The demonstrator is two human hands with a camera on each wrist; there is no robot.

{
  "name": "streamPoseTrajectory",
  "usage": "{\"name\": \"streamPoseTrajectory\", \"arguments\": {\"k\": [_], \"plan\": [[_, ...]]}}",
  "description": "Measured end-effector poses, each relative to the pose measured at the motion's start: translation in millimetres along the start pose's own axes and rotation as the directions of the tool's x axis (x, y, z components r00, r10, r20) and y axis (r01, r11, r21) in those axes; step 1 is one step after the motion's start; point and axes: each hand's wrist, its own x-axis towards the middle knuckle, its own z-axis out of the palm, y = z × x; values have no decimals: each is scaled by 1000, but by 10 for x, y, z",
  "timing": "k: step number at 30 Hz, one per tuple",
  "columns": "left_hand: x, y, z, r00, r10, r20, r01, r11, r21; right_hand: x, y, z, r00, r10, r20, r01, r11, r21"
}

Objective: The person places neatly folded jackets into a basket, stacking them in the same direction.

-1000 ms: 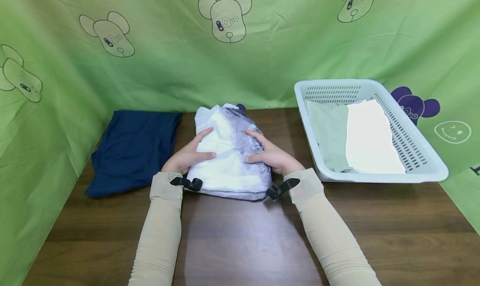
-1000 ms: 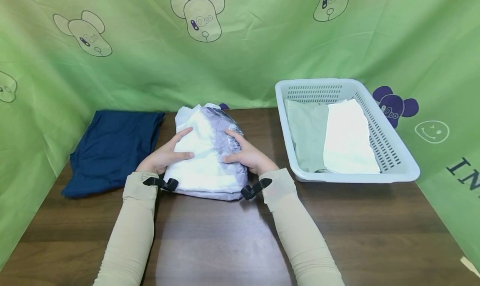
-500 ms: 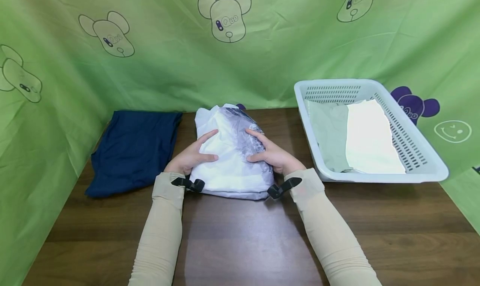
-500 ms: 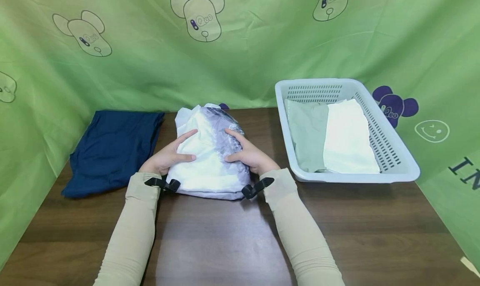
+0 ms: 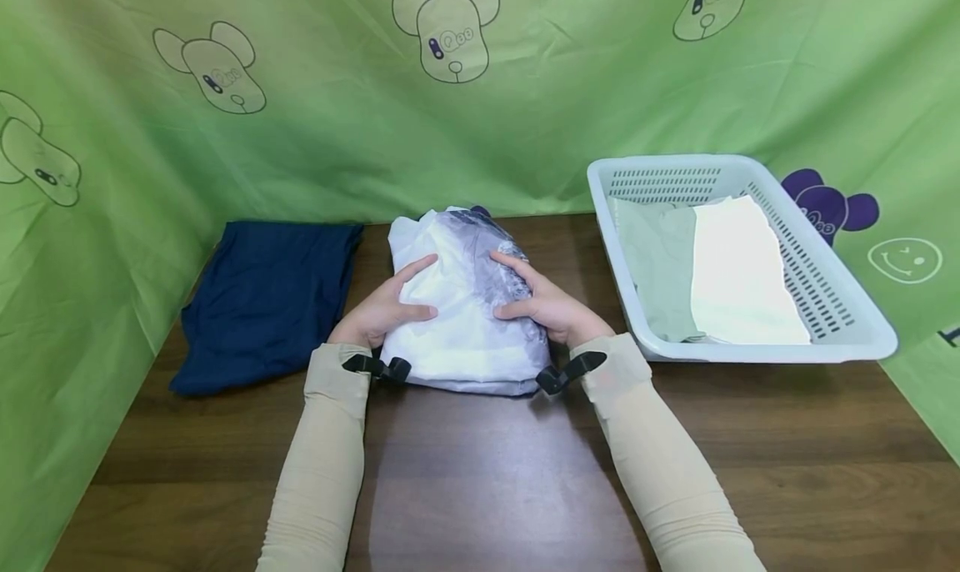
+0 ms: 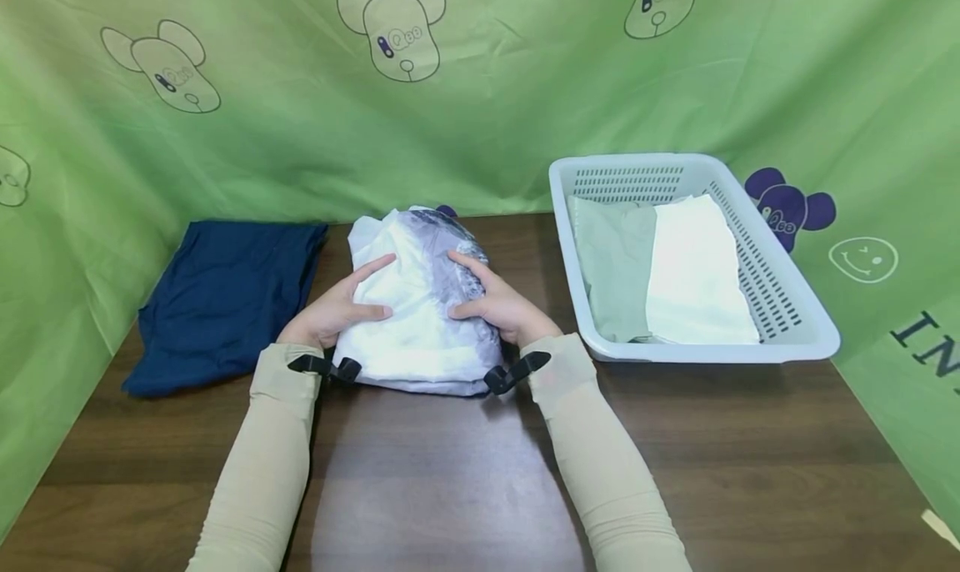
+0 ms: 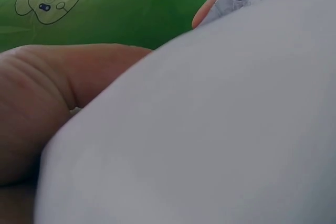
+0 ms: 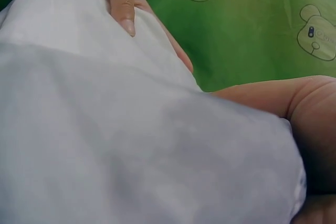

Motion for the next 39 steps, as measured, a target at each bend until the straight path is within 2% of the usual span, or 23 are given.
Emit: {"name": "streamPoseTrajectory", "arguments": {"k": [7, 15, 18, 21, 24, 26, 32, 39], "plan": [[12, 13, -3, 1000, -12, -13, 12, 1000, 3, -11, -33, -2, 1000, -7, -7, 7, 1000, 4], [-5, 83, 27, 993, -70, -92, 83, 987, 141, 19, 1, -1, 1000, 13, -8, -13, 1000, -8], [8, 75, 56, 991, -101, -89, 111, 987, 117, 20, 8, -1, 999, 30, -12, -30, 1000, -4], [34, 31, 85, 990, -123, -74, 125, 992, 31, 19, 12, 1, 999, 49, -15, -49, 999, 0], [64, -28, 101, 992, -114, -53, 111, 993, -48, 26, 25, 2, 998, 59, -18, -59, 998, -4], [82, -64, 108, 995, -91, -46, 88, 994, -65, 31, 35, 4, 998, 59, -19, -60, 998, -15], [132, -140, 131, 999, -29, -39, 28, 999, -23, 28, 46, 3, 998, 49, -28, -50, 998, -47], [138, -127, 138, 998, -7, -55, 8, 1000, 15, 15, 16, -1, 999, 26, -22, -27, 998, -58]]}}
